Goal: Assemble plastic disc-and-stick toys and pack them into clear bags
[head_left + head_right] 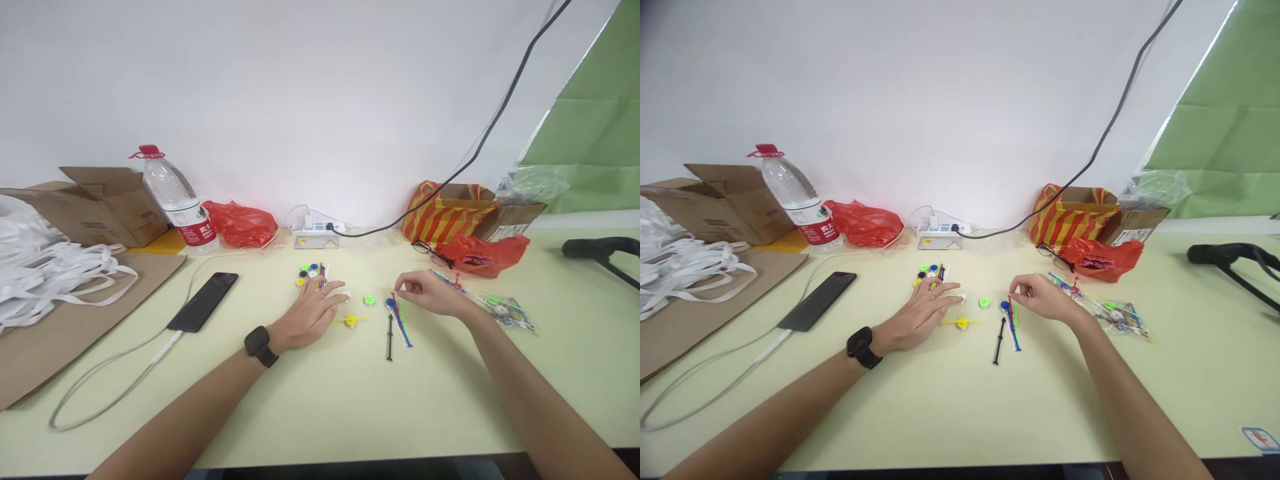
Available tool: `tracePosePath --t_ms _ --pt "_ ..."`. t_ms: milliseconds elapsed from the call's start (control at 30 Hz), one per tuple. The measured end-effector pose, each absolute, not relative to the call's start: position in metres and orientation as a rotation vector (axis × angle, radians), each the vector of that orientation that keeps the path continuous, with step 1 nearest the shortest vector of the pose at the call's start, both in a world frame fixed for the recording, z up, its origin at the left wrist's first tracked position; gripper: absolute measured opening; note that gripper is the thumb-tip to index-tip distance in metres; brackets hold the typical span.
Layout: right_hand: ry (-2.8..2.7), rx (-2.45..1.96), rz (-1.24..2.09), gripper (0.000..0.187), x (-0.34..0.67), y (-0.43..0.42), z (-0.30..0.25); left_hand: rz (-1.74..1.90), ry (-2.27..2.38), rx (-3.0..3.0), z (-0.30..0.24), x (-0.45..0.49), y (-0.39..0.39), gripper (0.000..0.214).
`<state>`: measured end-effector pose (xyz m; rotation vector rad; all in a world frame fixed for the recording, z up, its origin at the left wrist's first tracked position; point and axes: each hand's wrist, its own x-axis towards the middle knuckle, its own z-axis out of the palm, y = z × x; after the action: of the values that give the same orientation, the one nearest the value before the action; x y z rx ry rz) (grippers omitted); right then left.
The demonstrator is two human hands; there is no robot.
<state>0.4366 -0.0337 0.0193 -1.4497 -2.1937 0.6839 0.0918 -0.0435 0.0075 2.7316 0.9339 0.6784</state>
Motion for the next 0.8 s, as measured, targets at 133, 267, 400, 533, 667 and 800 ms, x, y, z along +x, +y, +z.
tracePosePath --t_ms 133,267,400,533,667,800 --pt "-2.282 -1.456 0.916 0.023 0.445 -0.037 0.025 0.688 0.962 2.762 0.006 0.092 -0.043 0.045" --pt "-2.284 -1.418 1.122 0.027 0.443 -0.041 0.028 0.716 1.035 2.738 0.006 0.091 -0.041 0.041" --pt "-2.307 -1.407 1.112 0.022 0.441 -0.04 0.025 0.787 1.106 2.702 0.007 0.092 -0.04 0.037" --pt "-2.29 -1.459 0.93 0.017 0.447 -0.034 0.015 0.85 1.025 2.733 0.006 0.094 -0.04 0.034" --pt "-2.33 -1.546 0.665 0.017 0.453 -0.029 0.006 0.832 0.868 2.773 0.005 0.096 -0.044 0.037" --pt "-2.366 -1.61 0.506 0.016 0.456 -0.028 0.003 0.751 0.747 2.805 0.006 0.1 -0.05 0.03"
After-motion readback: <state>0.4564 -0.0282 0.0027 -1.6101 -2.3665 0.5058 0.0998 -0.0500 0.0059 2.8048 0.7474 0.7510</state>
